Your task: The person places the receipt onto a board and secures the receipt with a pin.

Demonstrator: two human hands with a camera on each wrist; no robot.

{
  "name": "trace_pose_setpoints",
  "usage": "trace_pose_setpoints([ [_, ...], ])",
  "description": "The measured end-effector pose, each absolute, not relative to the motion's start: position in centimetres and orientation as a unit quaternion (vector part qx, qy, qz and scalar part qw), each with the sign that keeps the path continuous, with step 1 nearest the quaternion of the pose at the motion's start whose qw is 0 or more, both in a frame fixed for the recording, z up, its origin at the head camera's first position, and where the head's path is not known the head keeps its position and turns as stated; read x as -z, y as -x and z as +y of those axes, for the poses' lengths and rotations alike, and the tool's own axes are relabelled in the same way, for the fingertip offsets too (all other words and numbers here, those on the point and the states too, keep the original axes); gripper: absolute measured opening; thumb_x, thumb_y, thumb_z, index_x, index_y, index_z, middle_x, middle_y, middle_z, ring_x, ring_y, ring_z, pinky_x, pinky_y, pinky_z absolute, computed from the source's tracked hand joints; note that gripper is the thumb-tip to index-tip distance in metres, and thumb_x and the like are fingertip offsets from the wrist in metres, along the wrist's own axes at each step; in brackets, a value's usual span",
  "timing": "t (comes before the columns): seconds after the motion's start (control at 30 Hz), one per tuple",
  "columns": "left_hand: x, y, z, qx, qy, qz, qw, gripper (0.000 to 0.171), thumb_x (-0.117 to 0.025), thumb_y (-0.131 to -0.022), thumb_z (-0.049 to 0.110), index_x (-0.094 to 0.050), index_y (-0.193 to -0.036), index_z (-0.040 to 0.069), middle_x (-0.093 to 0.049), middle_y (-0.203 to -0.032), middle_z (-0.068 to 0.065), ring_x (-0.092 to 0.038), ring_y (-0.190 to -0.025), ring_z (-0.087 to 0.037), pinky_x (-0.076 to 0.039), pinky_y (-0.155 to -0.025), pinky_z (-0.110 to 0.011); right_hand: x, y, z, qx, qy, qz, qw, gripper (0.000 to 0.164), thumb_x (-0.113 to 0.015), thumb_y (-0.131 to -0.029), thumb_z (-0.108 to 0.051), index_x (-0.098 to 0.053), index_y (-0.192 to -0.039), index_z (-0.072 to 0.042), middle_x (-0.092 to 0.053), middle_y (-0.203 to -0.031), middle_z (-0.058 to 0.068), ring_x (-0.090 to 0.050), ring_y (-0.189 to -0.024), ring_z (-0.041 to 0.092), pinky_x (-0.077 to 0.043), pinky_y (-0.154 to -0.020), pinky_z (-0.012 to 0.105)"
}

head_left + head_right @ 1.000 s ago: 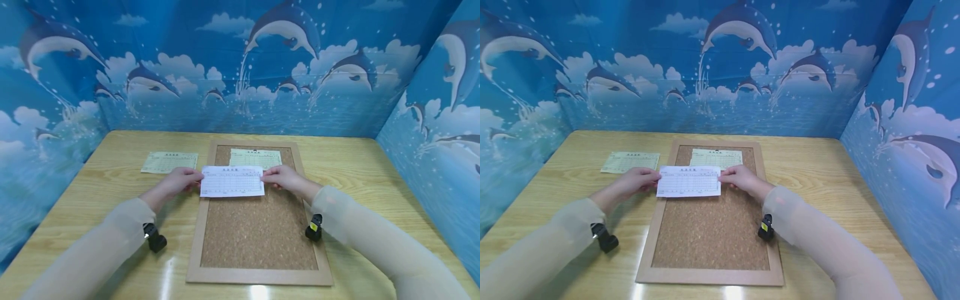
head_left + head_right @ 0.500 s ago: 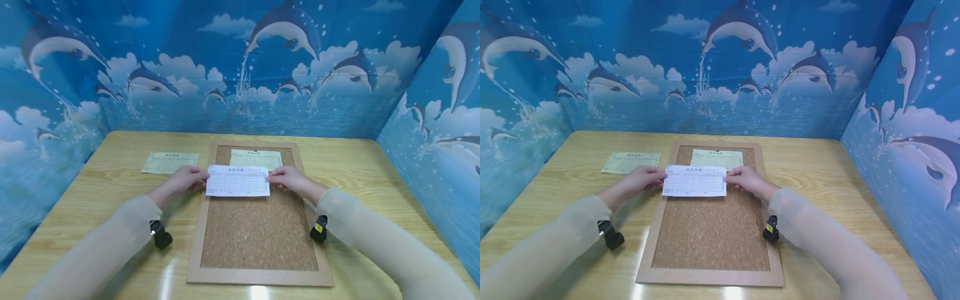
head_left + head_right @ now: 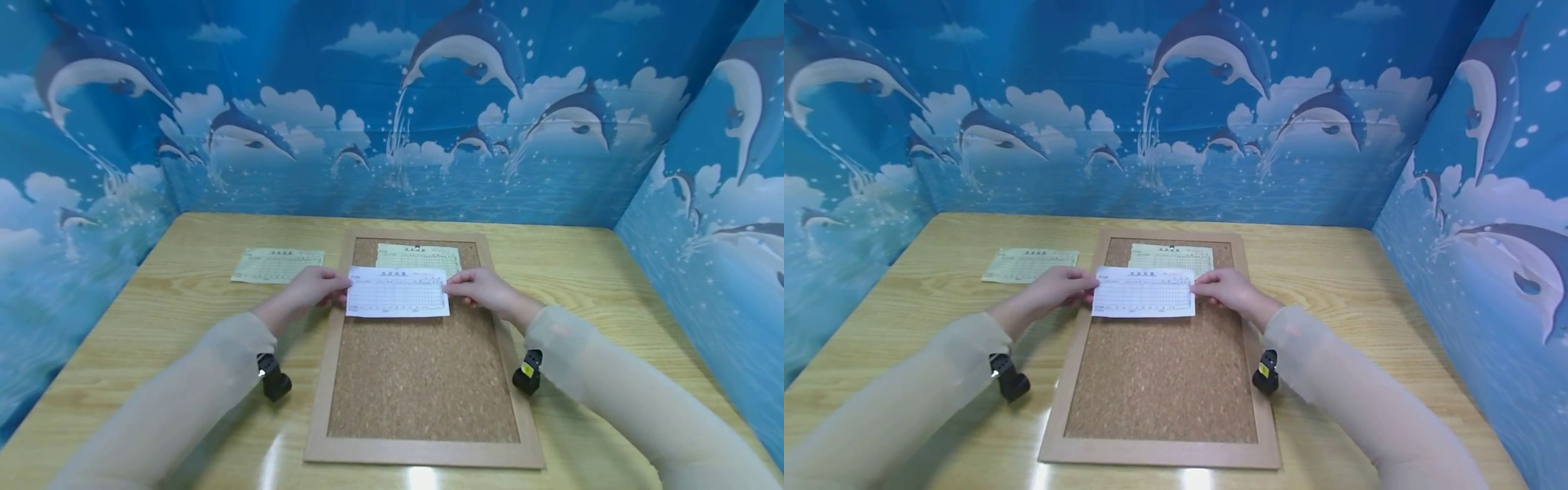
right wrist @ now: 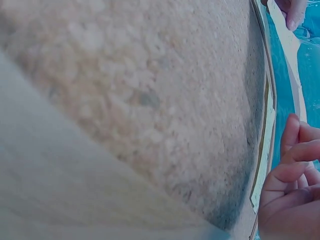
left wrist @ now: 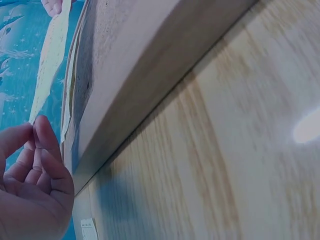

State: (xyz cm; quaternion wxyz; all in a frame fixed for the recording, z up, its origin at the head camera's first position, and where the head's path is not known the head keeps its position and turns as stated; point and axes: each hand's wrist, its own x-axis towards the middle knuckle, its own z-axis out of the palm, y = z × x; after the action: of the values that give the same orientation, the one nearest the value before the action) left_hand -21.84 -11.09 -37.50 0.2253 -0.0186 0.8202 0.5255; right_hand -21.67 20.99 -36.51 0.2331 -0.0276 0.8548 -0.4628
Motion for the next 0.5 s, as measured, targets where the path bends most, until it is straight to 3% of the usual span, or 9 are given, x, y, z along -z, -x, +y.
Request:
trace_pose_setpoints([
  [0.5,37.81,22.31,-10.01,-0.499,0.030,0.834,0.232,0.028,-0.060,-0.091,0.023,-0.065,-0.106,0.000,-0.068,-0.072,-0.001,-0.062,-0.068,-0.009,-0.043,-0.061,-0.022,36.55,21.46,21.58,0.460,0.019,0.857,0.230,0.025,-0.062,-0.091,-0.021,-0.066,-0.105,-0.001,-0.047,-0.061,0.000,-0.040,-0.054,0.011,-0.036,-0.054,0.025],
])
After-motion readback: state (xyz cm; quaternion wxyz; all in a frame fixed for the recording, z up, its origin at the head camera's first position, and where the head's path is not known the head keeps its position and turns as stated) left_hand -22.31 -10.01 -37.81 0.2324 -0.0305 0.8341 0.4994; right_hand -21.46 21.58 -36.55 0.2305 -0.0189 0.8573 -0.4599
